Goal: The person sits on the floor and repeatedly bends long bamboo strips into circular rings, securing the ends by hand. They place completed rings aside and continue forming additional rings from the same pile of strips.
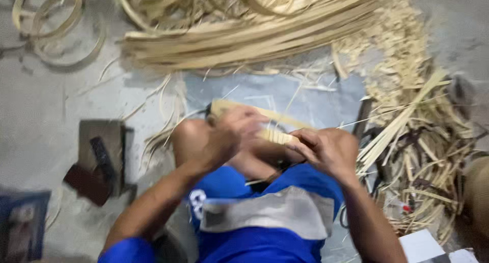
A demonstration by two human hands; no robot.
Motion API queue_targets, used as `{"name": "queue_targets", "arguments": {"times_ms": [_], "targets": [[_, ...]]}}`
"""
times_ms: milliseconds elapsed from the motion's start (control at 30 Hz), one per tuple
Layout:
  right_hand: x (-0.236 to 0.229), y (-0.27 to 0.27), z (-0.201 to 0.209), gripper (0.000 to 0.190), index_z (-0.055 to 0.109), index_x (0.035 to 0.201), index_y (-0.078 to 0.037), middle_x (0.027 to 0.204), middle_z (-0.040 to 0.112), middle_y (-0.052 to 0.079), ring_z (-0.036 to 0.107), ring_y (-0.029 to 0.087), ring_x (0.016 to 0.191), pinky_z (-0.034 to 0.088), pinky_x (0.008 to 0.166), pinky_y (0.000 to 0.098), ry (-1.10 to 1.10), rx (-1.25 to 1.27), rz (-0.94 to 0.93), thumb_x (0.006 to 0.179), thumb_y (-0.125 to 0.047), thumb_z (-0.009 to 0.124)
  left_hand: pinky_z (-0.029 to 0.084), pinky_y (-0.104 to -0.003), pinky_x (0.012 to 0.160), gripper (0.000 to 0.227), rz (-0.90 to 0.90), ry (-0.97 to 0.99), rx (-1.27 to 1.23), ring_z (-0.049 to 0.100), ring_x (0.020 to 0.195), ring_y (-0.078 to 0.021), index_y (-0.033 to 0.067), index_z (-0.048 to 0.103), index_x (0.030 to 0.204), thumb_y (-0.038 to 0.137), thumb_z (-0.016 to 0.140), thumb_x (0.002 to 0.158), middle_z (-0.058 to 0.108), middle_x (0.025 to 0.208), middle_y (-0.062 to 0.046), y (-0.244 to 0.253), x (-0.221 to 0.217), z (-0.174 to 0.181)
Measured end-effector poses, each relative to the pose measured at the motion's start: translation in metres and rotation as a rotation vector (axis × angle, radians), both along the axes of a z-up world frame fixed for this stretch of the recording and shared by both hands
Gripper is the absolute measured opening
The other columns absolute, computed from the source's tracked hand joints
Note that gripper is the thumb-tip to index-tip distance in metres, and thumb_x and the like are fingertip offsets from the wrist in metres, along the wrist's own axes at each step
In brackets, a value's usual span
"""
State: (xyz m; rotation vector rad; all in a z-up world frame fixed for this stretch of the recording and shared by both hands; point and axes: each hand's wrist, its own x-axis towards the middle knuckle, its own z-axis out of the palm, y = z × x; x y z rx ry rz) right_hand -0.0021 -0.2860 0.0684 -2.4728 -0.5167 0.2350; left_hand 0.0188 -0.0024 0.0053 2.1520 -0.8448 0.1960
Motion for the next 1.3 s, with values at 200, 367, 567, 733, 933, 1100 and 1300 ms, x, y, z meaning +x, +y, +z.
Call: {"name": "queue_targets", "arguments": {"times_ms": [200,367,567,733,933,1100,1300], "targets": [[-0.022,0.026,-0.065,0.023,0.071,0.121,-0.001,0.093,0.076,0.012,0.073,0.019,0.079,0.059,0.072,0.0309,0.023,0.620,-0.360,0.100,-0.007,0.064,0.055,-0.033,0.092,0.022,0.175,0.525,-0.463,0.070,0.104,-0.0195,0.0022,0.070,0.118,0.017,0.063,0.103,0.074,0.110,-0.011,-0.051,0.003,0.012],[-0.028,0.023,-0.053,0.036,0.062,0.132,0.009,0.120,0.072,0.019,0.072,0.020,0.094,0.057,0.085,0.0317,-0.332,0.557,-0.327,0.097,0.000,0.058,0.057,-0.030,0.093,0.028,-0.071,0.932,-0.956,0.070,0.099,-0.0126,0.0005,0.060,0.124,0.022,0.053,0.108,0.072,0.103,-0.003,-0.055,0.005,-0.004],[-0.025,-0.001,-0.051,0.017,0.071,0.110,-0.004,0.107,0.075,0.015,0.073,0.022,0.093,0.060,0.079,0.0332,-0.465,0.712,0.307,0.097,-0.014,0.068,0.045,-0.020,0.052,0.026,-0.080,1.140,-0.942,0.056,0.062,-0.0046,0.0016,0.059,0.125,0.020,0.055,0.107,0.065,0.083,0.001,-0.051,-0.003,0.004],[-0.025,-0.014,-0.073,0.022,0.076,0.105,0.004,0.086,0.071,0.021,0.067,0.031,0.075,0.054,0.071,0.0418,0.100,0.264,-0.296,0.102,-0.009,0.058,0.037,-0.019,0.045,0.026,0.069,1.149,-0.815,0.047,0.055,-0.0019,0.0017,0.064,0.123,0.019,0.062,0.104,0.057,0.076,0.004,-0.033,0.001,0.008],[0.014,-0.077,-0.051,0.052,0.035,0.158,0.002,0.135,0.057,0.028,0.060,0.039,0.115,0.052,0.098,0.0442,-0.563,0.336,-0.463,0.114,-0.026,0.044,0.033,-0.017,0.044,0.038,-0.226,1.254,-0.999,0.043,0.052,-0.0001,0.0015,0.063,0.133,0.026,0.063,0.104,0.052,0.073,0.007,0.027,0.047,0.011],[0.009,-0.089,-0.063,0.058,0.037,0.164,-0.007,0.116,0.070,0.013,0.059,0.014,0.073,0.053,0.063,0.0287,0.190,0.864,-0.417,0.109,-0.022,0.048,0.048,-0.035,0.062,0.024,0.116,0.213,-0.261,0.062,0.074,-0.0240,0.0075,0.068,0.119,0.027,0.058,0.110,0.065,0.088,-0.006,-0.002,0.045,0.018],[-0.022,-0.075,-0.097,0.058,0.036,0.161,-0.010,0.100,0.068,0.005,0.061,0.010,0.073,0.050,0.056,0.0240,0.316,1.052,-0.327,0.106,-0.021,0.050,0.054,-0.049,0.063,0.023,0.394,-0.062,0.153,0.068,0.075,-0.0394,0.0049,0.068,0.096,0.023,0.058,0.106,0.070,0.086,-0.016,-0.001,0.059,0.032]]}}
